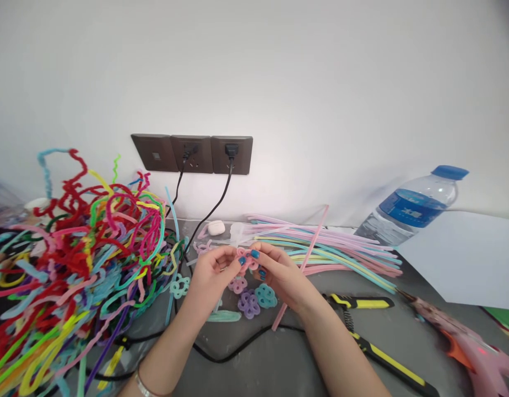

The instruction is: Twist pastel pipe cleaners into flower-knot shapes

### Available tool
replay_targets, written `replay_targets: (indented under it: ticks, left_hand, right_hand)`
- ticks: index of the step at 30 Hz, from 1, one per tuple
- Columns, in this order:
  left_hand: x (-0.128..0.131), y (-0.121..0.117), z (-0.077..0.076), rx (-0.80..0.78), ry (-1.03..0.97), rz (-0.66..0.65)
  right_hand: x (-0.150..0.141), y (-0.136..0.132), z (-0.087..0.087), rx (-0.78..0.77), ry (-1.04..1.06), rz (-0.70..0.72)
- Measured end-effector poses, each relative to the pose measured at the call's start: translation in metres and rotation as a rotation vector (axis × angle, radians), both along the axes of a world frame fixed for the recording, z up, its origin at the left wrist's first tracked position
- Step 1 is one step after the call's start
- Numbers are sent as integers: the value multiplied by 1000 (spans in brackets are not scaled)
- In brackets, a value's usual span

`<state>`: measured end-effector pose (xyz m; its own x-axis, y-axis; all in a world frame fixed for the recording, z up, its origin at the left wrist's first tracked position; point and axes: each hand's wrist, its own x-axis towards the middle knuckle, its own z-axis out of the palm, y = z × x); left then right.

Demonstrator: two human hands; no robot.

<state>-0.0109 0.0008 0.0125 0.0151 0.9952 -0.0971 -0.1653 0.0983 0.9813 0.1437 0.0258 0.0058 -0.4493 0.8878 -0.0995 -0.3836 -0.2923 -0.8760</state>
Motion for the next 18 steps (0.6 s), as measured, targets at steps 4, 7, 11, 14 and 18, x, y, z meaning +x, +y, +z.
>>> replay_targets:
  ticks: [4, 7, 11, 14, 18]
  left_hand:
    - [-4, 0, 1, 71, 69, -57]
    - [-5, 0, 4, 104, 125, -87]
    - [-5, -1, 10, 106, 189, -106]
    - [-8, -1, 11, 78, 189, -138]
    - [-11, 2, 10, 58, 159, -127]
  right_hand:
    - [3, 1, 2, 8, -1, 47]
    - [8, 1, 3, -38, 28, 136]
    - [14, 2, 1, -103, 59, 230]
    - [14, 2, 0, -109, 58, 227]
    - [10, 1, -1, -102, 65, 164]
